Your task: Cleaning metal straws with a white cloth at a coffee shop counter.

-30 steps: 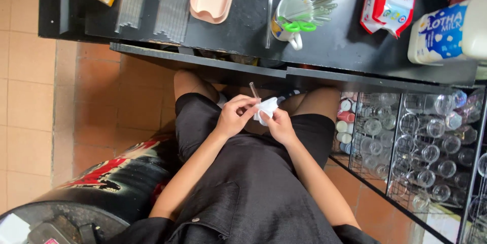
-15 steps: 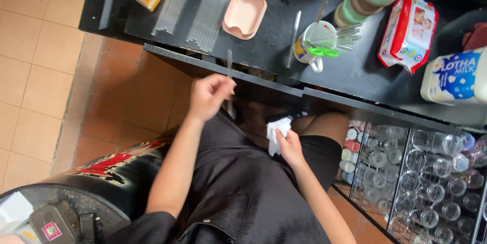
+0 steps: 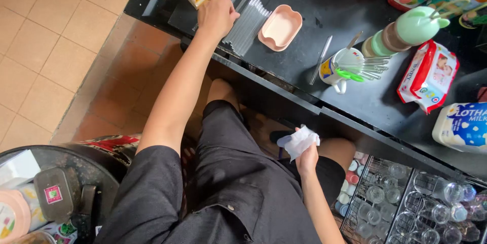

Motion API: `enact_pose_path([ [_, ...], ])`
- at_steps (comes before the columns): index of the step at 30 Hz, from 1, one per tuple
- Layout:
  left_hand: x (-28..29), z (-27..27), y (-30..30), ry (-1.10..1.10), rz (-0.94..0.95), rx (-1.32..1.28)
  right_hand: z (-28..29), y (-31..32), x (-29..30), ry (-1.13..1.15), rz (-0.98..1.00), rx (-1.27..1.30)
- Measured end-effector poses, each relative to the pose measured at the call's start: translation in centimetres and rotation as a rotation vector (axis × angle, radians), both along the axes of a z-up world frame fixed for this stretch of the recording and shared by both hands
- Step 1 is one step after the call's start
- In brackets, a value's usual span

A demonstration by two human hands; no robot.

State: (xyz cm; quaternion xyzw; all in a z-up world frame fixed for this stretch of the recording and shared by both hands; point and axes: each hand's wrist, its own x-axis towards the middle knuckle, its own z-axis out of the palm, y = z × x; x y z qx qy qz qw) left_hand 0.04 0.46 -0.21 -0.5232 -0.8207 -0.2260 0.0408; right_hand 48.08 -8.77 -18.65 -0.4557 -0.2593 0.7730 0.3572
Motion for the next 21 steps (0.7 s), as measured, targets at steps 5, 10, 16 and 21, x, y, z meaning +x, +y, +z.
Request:
enact_pose_path([
  [5,0.7,1.0,-0.1,-0.101,0.037,-0.113,-1.9,0.2,0.5,0.049,0.004,0.015],
  [10,1.2,1.5,-0.3,-0.1,0.043,-0.127,-0.8,0.3,-0.3,0.024,0.024,-0.023],
  [16,1.4,1.5,-0.3,-0.138,0.043,-0.178,-1.0,0.2,-0.5,0.004,0.006,-0.027],
  [21,6.4,3.6,-0.2,-0.239,-0.086,0.08,-7.6,0.2,1.3,-0.032,0.016,0.014],
])
